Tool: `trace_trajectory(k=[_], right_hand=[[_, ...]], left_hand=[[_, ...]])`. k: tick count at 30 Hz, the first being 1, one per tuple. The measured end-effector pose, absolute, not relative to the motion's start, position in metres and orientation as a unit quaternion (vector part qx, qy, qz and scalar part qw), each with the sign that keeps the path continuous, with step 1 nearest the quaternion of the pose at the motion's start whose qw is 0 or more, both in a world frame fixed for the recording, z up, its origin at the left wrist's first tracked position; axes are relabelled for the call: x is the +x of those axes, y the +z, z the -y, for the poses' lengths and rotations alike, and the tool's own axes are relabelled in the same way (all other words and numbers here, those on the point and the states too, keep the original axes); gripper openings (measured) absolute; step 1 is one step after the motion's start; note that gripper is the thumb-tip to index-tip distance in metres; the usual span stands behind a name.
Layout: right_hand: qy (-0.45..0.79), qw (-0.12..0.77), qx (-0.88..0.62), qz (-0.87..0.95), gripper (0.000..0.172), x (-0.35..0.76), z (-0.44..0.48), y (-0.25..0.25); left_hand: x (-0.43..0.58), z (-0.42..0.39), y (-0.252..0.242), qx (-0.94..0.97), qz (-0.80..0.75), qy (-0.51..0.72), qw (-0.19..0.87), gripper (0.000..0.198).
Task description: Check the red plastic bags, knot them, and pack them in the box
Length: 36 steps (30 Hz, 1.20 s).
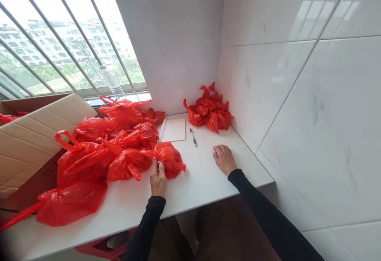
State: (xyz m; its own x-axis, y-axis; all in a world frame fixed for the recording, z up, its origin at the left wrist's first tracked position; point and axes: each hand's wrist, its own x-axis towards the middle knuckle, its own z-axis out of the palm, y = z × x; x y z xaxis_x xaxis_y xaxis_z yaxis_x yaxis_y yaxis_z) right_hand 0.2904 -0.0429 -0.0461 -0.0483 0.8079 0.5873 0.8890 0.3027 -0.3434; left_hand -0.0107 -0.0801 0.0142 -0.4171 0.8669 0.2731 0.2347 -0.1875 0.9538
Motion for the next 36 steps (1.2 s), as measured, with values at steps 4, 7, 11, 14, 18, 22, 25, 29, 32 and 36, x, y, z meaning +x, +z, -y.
trace_trajectory(k=[4,7,11,14,18,22,25,29,32,36], right_hand=[[-0.042,0.355,-0.598,0.717,0.028,0.29,0.045,-0.045],[-0.039,0.359,-0.596,0.717,0.028,0.287,0.047,-0.041],[-0.036,0.375,-0.587,0.717,0.028,0.286,0.048,-0.037],[-0.018,0.389,-0.572,0.721,0.028,0.282,0.049,-0.033],[0.025,0.414,-0.538,0.733,0.024,0.254,0.054,-0.023],[0.071,0.439,-0.489,0.75,0.02,0.206,0.058,-0.015],[0.092,0.462,-0.465,0.75,0.022,0.176,0.057,-0.01],[0.106,0.484,-0.46,0.737,0.018,0.158,0.049,-0.009],[0.111,0.506,-0.467,0.717,0.021,0.157,0.041,-0.01],[0.126,0.53,-0.459,0.702,0.024,0.148,0.019,-0.008]], left_hand=[[-0.017,0.081,-0.004,0.462,-0.598,0.604,0.254,0.044],[-0.016,0.078,-0.001,0.472,-0.596,0.593,0.265,0.041],[-0.013,0.077,0.0,0.498,-0.567,0.589,0.288,0.041],[-0.011,0.079,-0.004,0.531,-0.526,0.581,0.322,0.048],[-0.01,0.082,-0.006,0.552,-0.521,0.57,0.314,0.042],[-0.009,0.085,-0.005,0.555,-0.554,0.56,0.267,0.028],[-0.008,0.087,-0.005,0.578,-0.557,0.54,0.255,0.03],[-0.007,0.087,-0.006,0.591,-0.566,0.522,0.242,0.032],[-0.008,0.087,-0.006,0.583,-0.579,0.521,0.23,0.032],[-0.009,0.091,-0.002,0.568,-0.597,0.529,0.203,0.031]])
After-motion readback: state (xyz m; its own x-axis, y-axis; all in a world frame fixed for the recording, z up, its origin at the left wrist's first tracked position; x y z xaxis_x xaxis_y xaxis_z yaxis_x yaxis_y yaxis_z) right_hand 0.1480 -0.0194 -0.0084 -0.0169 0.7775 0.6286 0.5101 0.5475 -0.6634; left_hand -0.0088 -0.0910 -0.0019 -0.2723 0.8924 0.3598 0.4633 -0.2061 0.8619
